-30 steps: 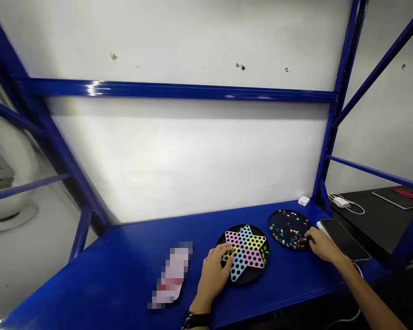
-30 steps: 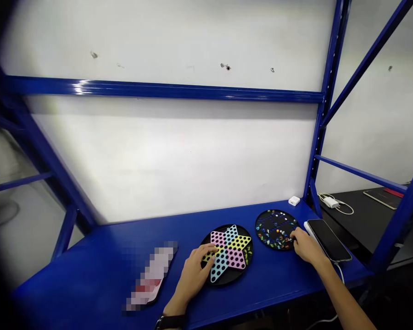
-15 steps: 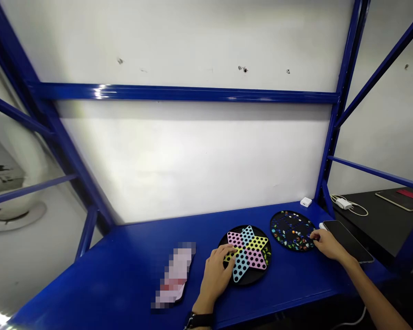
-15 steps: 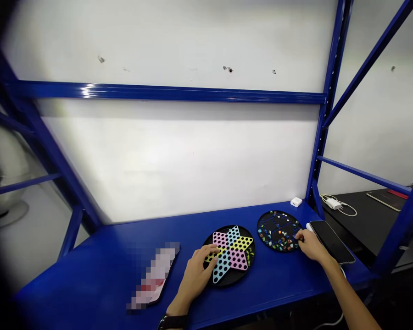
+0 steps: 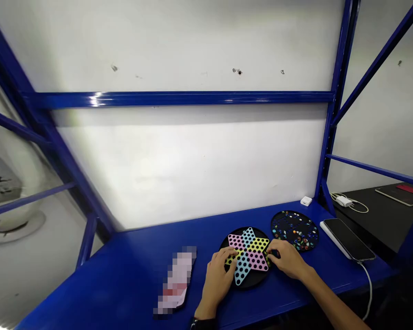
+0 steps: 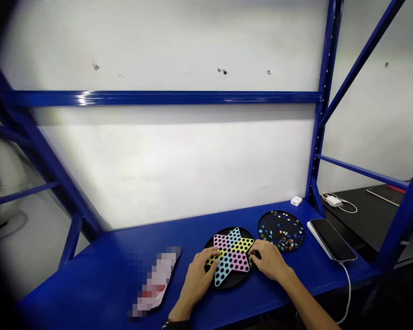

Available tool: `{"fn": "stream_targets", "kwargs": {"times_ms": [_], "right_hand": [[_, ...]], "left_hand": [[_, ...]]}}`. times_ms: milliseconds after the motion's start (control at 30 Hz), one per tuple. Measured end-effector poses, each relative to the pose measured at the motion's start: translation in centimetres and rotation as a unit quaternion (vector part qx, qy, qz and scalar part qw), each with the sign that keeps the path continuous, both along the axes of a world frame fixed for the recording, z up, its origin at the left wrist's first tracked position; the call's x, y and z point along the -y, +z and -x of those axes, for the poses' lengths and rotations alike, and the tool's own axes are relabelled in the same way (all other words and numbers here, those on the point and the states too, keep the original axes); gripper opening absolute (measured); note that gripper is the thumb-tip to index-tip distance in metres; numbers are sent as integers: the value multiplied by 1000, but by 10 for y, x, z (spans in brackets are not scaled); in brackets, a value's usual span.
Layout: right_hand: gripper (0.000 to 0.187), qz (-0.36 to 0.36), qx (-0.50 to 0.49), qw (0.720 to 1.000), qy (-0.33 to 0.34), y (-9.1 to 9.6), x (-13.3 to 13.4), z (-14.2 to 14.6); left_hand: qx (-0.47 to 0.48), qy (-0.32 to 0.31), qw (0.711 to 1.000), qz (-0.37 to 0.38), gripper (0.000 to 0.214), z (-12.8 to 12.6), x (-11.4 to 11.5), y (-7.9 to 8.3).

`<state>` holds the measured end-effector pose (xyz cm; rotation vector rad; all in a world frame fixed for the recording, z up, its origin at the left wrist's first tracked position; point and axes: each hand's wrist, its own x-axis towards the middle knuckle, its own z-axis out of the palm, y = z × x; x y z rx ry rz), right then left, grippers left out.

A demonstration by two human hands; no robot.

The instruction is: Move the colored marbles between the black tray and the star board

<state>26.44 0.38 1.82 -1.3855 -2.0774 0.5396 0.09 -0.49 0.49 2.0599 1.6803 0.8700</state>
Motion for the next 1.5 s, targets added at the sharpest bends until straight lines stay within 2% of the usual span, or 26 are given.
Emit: {"fn": "stream_targets", "kwargs": {"times_ms": [233, 300, 400, 467, 567, 733, 900, 1100, 1167, 1200, 1233, 1333, 1400, 1433, 1467, 1500], "right_hand": [[27, -25, -12, 1000, 13, -17, 13, 0], [31, -40, -17, 999, -24, -19, 17, -10], [32, -60, -1, 991, -123, -21, 17, -39], [31, -53, 24, 982, -178, -23, 16, -63], [28, -22, 49, 975, -213, -25, 19, -93], [24, 26, 44, 984, -170, -20, 27, -104], [25, 28, 21, 991, -131, -18, 15, -98], [16, 82, -95, 985, -120, -24, -4, -105], [21, 105, -192, 967, -128, -21, -6, -107], [25, 115, -260, 949, -139, -19, -6, -108], [28, 123, -335, 922, -150, -16, -6, -108], [30, 134, -534, 816, -174, -6, -9, -110], [27, 143, -603, 767, -168, -2, -13, -111], [25, 148, -612, 759, -166, -1, -15, -111], [24, 149, -604, 764, -169, -2, -17, -112], [24, 143, -578, 784, -176, -4, -20, -113]], "left_hand": [[-5, 4, 1000, -15, 27, 1, -1, -1], [-5, 3, 1000, -14, 26, 1, -1, -1], [-6, 1, 1000, -19, 26, 0, -1, -1], [-8, 0, 1000, -20, 27, 0, -1, 0], [-8, -3, 1000, -15, 28, 0, -1, 1], [-2, -9, 1000, -4, 28, -1, -2, 1], [-4, -9, 1000, -1, 29, 0, -2, 1], [-10, -3, 1000, -7, 28, 1, -2, 0], [-10, 0, 1000, -12, 27, 1, -2, 0], [-10, 0, 1000, -13, 27, 1, -1, 0], [-8, -1, 1000, -12, 26, 0, -1, 1], [-4, -5, 1000, -10, 26, 0, -1, 3], [-2, -4, 1000, -6, 27, -1, -1, 4], [-1, -3, 1000, -3, 27, -1, 0, 4], [-1, -3, 1000, 0, 28, -1, 0, 4], [-1, -4, 1000, 3, 28, -1, 0, 5]]}}
